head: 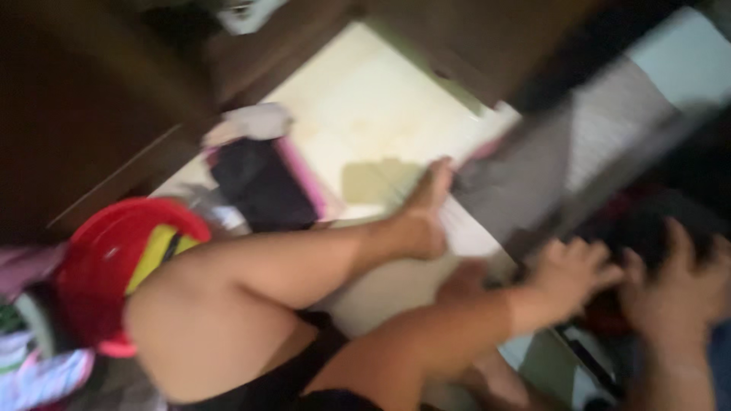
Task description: The person folds various clothing items including shirts, jeans, and underwear, then places them neatly into an open suitcase. The person arranges the clothes in layers and secures the suitcase with a zippered cover.
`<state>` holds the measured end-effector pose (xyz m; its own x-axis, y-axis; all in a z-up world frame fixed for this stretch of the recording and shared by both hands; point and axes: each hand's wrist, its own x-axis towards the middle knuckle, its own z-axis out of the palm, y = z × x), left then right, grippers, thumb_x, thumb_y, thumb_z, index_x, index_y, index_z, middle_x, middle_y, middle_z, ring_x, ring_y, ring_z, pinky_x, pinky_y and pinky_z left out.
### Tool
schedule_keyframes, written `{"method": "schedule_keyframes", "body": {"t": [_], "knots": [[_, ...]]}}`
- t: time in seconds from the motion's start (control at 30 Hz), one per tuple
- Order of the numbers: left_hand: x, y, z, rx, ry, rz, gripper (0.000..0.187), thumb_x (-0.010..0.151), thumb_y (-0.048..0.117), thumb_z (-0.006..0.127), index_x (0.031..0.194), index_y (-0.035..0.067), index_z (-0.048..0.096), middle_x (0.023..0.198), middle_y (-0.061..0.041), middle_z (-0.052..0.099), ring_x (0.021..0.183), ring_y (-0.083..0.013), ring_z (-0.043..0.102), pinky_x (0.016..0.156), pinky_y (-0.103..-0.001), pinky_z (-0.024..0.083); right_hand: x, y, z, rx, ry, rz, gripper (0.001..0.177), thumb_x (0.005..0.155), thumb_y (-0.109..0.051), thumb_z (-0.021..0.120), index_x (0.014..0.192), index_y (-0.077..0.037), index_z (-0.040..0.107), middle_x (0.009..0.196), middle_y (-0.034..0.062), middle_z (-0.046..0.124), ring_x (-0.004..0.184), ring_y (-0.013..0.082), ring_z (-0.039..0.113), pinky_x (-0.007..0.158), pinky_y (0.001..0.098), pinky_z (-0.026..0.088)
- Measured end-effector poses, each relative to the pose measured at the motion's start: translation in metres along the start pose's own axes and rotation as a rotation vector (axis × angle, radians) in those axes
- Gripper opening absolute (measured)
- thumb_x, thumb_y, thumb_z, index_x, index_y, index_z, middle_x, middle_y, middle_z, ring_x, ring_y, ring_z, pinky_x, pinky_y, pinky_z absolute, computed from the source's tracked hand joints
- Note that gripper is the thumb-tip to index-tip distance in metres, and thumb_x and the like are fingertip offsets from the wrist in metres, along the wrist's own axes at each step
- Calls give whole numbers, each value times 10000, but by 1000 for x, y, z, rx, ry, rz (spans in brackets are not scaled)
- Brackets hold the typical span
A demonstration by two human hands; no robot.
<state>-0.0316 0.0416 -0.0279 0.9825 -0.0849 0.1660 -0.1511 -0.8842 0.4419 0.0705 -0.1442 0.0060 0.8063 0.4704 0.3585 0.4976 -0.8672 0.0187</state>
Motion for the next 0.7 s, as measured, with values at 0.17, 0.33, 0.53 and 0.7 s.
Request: {"method": "schedule_keyframes", "body": {"t": [0.17,0.33,0.53,0.7], "knots": [[-40,-109,-19,-261,130,-151,1025,566,403,810,1468,58,465,1523,-249,443,1401,-420,425,1143,-487,365,12,27,53,380,-39,-98,609,1014,-236,655,1514,27,426,1362,312,583,1286,403,591,1081,456,467],[-71,-220,-68,-650,292,-359,1185,396,377,831,1418,-77,442,1465,-309,440,1397,-473,393,1192,-501,316,81,-56,67,671,-284,99,401,1193,-288,542,1381,65,545,1232,292,628,1144,385,635,968,447,478],[-159,-248,-153,53,129,-160,795,575,418,801,1233,25,594,1315,-290,552,1253,-429,522,1041,-501,435,107,-353,-6,395,-233,-575,551,860,-307,713,1376,-142,614,898,141,595,1269,393,552,1141,592,383],[-287,-422,-251,-236,45,-729,399,819,437,740,1097,158,803,1064,-133,797,952,-274,775,866,-414,588,107,-563,0,698,-394,-806,618,793,-243,764,1371,-95,603,1487,324,450,1343,487,451,1098,510,377]]}}
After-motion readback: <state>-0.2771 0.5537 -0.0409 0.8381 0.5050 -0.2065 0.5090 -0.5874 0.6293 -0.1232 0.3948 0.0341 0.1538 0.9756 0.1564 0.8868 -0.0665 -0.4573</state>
